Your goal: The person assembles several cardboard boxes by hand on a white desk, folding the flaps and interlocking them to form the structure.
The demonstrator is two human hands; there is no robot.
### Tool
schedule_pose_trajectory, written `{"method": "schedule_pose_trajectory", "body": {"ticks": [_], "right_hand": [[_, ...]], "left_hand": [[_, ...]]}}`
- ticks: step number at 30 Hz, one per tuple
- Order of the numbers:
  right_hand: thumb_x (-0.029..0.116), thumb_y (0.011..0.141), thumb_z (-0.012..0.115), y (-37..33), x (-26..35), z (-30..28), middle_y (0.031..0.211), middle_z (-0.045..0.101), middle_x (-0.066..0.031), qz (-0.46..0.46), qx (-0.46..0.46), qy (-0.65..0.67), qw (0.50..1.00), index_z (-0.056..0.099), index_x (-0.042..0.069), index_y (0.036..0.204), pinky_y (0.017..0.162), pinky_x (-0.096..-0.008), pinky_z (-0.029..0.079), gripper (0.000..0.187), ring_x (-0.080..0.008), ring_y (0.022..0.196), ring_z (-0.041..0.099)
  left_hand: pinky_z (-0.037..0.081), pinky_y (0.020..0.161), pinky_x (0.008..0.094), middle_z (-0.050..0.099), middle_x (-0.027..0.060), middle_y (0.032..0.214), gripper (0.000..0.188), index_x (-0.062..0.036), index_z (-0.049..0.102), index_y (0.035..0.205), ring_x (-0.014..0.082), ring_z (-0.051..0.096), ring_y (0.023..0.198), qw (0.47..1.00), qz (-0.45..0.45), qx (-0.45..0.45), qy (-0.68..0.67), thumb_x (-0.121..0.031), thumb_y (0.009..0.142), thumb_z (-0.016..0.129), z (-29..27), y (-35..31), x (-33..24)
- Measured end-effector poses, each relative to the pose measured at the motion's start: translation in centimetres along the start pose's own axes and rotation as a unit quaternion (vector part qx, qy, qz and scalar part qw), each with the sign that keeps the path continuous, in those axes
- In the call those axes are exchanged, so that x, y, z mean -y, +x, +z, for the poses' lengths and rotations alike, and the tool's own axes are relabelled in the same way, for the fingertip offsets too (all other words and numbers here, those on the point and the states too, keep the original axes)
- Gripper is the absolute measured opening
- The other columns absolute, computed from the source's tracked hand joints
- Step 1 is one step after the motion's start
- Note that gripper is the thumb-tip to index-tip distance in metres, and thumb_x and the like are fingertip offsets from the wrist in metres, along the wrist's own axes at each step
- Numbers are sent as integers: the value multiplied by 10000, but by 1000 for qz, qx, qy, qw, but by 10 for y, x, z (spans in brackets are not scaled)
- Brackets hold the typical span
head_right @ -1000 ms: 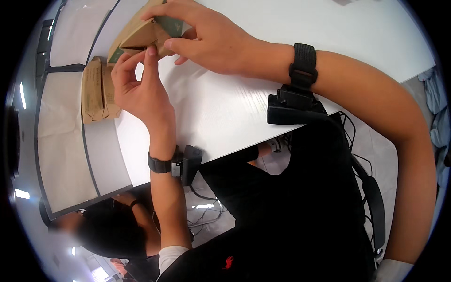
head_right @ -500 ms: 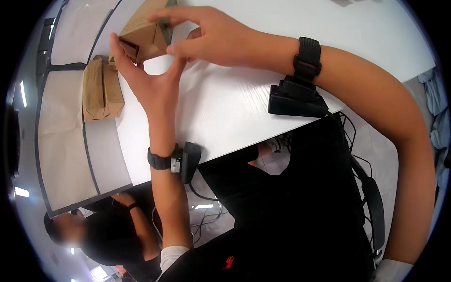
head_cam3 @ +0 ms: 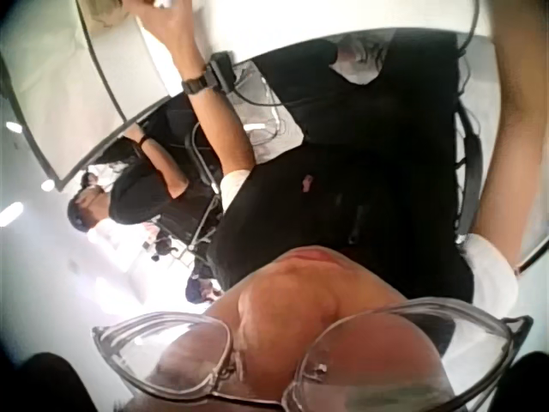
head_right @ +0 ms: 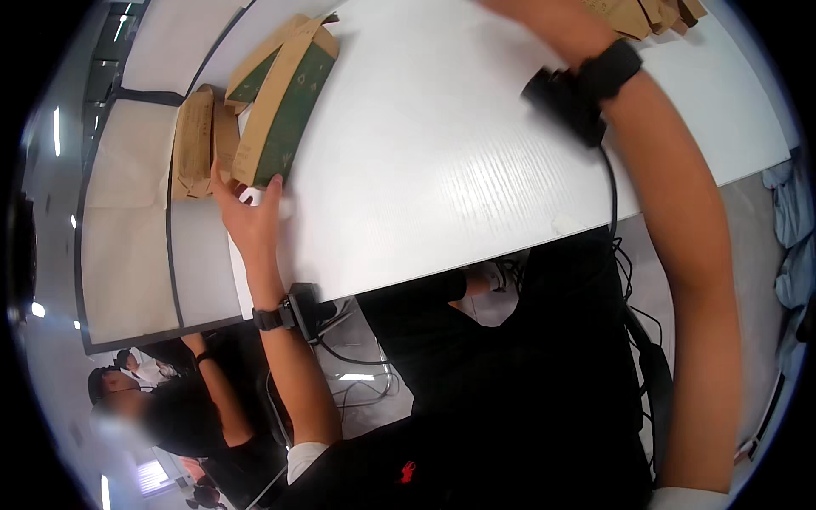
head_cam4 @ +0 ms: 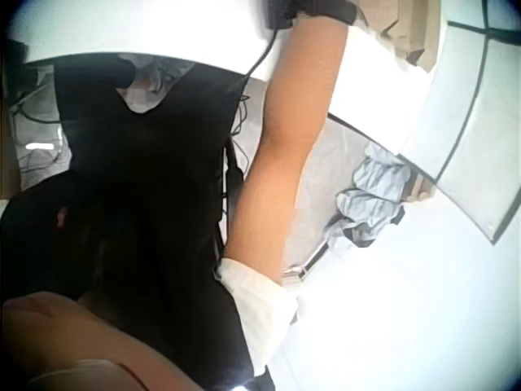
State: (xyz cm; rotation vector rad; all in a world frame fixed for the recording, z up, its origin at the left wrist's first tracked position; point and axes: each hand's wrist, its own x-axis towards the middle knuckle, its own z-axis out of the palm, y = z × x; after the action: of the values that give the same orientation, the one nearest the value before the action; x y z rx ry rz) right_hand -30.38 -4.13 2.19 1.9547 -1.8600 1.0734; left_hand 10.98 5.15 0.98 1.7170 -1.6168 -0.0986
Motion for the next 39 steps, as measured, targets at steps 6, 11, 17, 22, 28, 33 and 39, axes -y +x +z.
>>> {"method": "schedule_pose_trajectory", "body": {"ticks": [6, 11, 17, 22, 28, 33, 39], "right_hand": [[543, 827, 691, -3, -96, -20, 1328, 656, -236, 150, 163, -112, 969, 645, 31, 1340, 1095, -467, 418, 727, -424, 1259, 579], [539, 770, 755, -10, -26, -15, 1182, 695, -277, 107, 228, -73, 965, 649, -31, 1225, 952, -476, 536, 737, -413, 1101, 672], [381, 856, 693, -27, 58, 23, 1193, 672, -293, 104, 258, 322, 905, 561, -98, 1298, 942, -435, 538, 665, -418, 1076, 666], [191, 905, 642, -36, 60, 33, 1554, 352, -306, -25, 209, 513, 832, 300, -74, 1522, 1192, -416, 330, 754, -365, 1470, 331], [141, 952, 645, -34, 54, 38, 1599, 278, -273, -108, 7, 576, 810, -3, -67, 1607, 1233, -383, 279, 944, -345, 1491, 304], [257, 1011, 634, -40, 74, 28, 1532, 376, -280, 17, 96, 649, 754, 21, -98, 1596, 1173, -366, 372, 919, -334, 1410, 428], [381, 1049, 554, -39, 67, 22, 1408, 517, -264, 287, 106, 762, 571, 192, -95, 1562, 1059, -390, 487, 789, -333, 1251, 572]], "left_hand": [[411, 1109, 430, 484, 189, 1490, 795, -37, 447, 1496, 307, 449, 1387, 975, 185, -114, 39, -186, 821, 840, 14, -18, -16], [443, 1062, 418, 581, 188, 1377, 699, -33, 487, 1458, 308, 496, 1331, 971, 224, 39, -80, -204, 859, 804, 44, -12, -63], [483, 1043, 430, 552, 290, 1420, 939, 51, 297, 1573, 375, 605, 1221, 944, 190, 233, -133, -391, 899, 777, 127, 5, -103], [529, 990, 335, 440, 250, 1523, 1005, 13, 186, 1621, 302, 573, 1290, 820, 118, 250, -501, -243, 881, 817, 129, 6, -127], [481, 1051, 340, 457, 209, 1502, 993, 7, 206, 1607, 254, 539, 1325, 838, 30, 227, -496, -224, 869, 827, 118, 4, -126], [493, 1035, 337, 525, 151, 1413, 953, -16, 318, 1541, 237, 572, 1274, 798, 78, 374, -466, -218, 798, 879, 110, 1, -132], [579, 958, 361, 555, 155, 1380, 898, -37, 360, 1541, 244, 631, 1198, 851, 161, 287, -410, -87, 791, 850, 117, -5, -133]]}}
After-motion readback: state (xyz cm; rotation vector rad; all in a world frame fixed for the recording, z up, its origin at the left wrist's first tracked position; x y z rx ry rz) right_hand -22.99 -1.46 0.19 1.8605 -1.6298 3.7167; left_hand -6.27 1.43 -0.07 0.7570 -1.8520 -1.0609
